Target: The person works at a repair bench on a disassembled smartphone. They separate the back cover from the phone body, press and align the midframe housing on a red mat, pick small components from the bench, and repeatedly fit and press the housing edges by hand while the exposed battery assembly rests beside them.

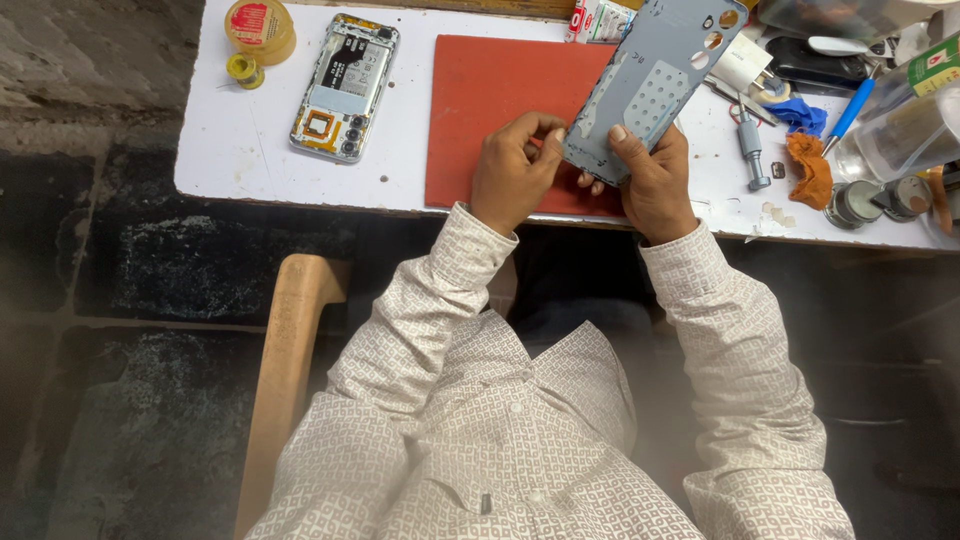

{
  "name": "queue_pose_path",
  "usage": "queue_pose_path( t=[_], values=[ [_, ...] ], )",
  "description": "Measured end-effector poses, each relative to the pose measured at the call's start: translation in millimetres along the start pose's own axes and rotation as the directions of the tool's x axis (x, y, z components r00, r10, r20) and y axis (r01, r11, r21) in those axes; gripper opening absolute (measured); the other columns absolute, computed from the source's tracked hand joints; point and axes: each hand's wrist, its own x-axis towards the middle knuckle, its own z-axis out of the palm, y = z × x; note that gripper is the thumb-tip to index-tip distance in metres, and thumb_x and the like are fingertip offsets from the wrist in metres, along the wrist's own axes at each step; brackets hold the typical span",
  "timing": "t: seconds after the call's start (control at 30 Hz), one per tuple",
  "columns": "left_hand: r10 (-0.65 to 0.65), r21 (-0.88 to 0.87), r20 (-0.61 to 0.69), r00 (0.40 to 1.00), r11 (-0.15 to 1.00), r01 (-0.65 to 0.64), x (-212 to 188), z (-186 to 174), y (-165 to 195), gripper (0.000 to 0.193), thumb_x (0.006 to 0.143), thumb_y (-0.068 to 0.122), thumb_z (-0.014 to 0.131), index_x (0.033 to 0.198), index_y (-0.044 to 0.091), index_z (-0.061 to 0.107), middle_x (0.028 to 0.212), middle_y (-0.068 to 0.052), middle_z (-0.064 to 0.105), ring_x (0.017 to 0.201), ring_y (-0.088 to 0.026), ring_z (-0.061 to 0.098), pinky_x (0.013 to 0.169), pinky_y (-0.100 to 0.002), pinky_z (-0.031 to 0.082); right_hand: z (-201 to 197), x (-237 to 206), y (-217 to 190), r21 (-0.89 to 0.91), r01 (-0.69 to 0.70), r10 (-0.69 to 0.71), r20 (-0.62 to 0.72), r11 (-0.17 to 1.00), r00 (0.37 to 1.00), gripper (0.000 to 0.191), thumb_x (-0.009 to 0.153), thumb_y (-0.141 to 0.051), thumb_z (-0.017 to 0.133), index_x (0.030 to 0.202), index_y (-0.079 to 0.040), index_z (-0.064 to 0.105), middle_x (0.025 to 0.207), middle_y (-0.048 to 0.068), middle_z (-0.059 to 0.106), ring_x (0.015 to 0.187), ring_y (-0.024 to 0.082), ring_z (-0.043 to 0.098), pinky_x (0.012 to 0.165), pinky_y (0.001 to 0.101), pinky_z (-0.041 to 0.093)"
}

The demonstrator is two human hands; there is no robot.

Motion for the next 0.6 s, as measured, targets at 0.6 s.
queue_pose_path(
  t=[0.6],
  values=[
    [-0.212, -0.238, 0.167, 0.963, 0.939, 0.248, 2, -2, -17, 0.015, 0.097, 0.011, 0.063, 0.099, 0.0, 0.073, 0.07, 0.0, 0.068, 0.058, -0.005, 0.061, 0.052, -0.022, 0.05, 5, -1, -5, -0.041, -0.021, 0.022, 0.02, 0.999, 1.0, 0.025, 0.108, -0.018, 0.061, 0.121, 0.003, 0.055, 0.101, 0.018, 0.071, 0.074, 0.023, 0.071, 0.062, 0.0329, 0.061]
  ],
)
